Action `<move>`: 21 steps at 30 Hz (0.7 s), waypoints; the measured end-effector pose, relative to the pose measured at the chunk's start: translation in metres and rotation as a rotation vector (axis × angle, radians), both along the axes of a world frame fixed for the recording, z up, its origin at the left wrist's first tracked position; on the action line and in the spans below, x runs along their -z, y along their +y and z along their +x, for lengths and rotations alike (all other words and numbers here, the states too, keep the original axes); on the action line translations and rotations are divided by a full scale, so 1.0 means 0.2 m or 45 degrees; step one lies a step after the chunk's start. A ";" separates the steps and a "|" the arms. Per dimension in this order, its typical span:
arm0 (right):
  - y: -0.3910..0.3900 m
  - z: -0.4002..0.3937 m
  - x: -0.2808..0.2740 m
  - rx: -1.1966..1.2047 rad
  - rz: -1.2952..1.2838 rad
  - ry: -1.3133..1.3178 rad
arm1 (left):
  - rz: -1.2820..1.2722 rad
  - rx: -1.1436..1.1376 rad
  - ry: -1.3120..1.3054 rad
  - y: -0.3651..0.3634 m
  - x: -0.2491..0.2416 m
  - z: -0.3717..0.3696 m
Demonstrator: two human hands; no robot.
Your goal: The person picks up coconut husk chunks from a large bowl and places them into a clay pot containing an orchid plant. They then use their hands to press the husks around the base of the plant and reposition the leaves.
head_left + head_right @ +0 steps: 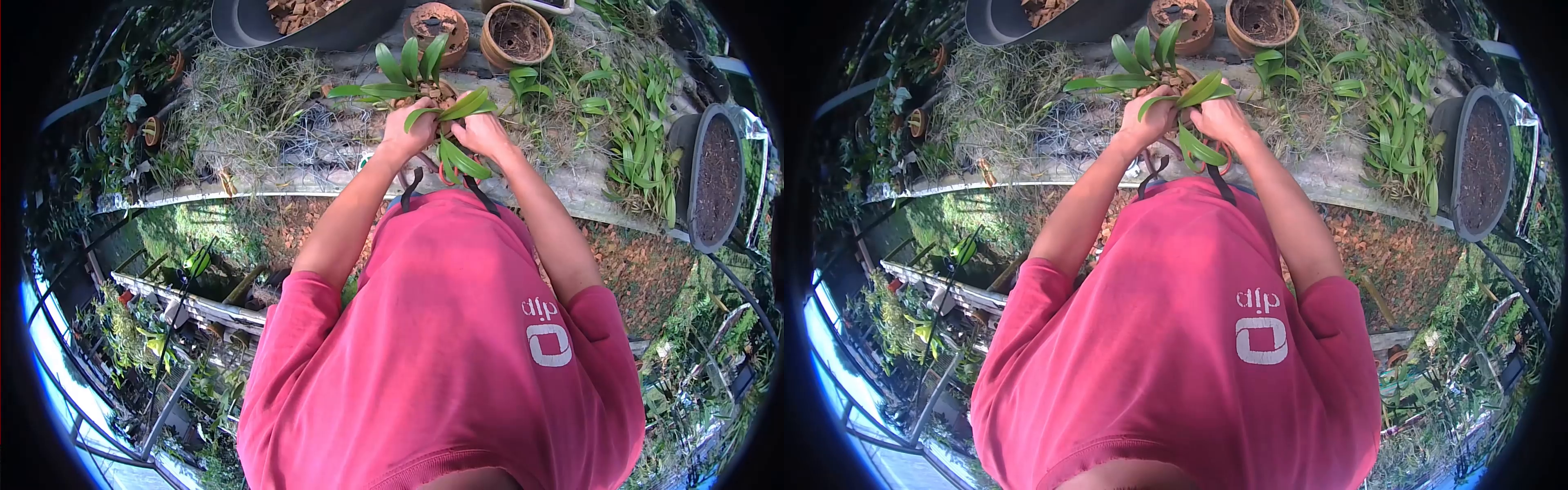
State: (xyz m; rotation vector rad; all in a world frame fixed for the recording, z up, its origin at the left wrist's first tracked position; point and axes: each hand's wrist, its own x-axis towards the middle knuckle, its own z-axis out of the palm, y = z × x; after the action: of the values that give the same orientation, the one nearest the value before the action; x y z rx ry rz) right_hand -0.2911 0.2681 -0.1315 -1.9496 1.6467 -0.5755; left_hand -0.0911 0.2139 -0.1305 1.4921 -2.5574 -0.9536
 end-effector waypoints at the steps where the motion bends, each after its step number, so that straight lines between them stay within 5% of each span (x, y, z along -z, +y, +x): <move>1: 0.01 0.01 0.03 -0.007 -0.033 0.007 | -0.027 0.007 0.000 0.00 0.01 0.01; 11: 0.00 0.08 -0.04 -0.112 0.134 0.103 | -0.180 -0.124 0.416 0.13 0.01 0.07; 15: 0.01 0.10 0.06 -0.088 -0.358 0.227 | -0.290 -0.132 0.556 0.15 0.08 0.06; 18: -0.01 0.09 0.02 -0.128 -0.353 0.329 | -0.288 -0.126 0.440 0.15 0.09 0.02; 21: -0.01 0.07 -0.05 -0.004 0.055 0.133 | -0.227 -0.086 0.322 0.14 0.10 0.02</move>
State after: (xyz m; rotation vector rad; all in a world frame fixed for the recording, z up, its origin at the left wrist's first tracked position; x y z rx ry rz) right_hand -0.2777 0.2654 -0.1223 -1.9799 1.7045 -0.4400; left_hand -0.0869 0.2415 -0.1497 1.3095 -2.3305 -0.8215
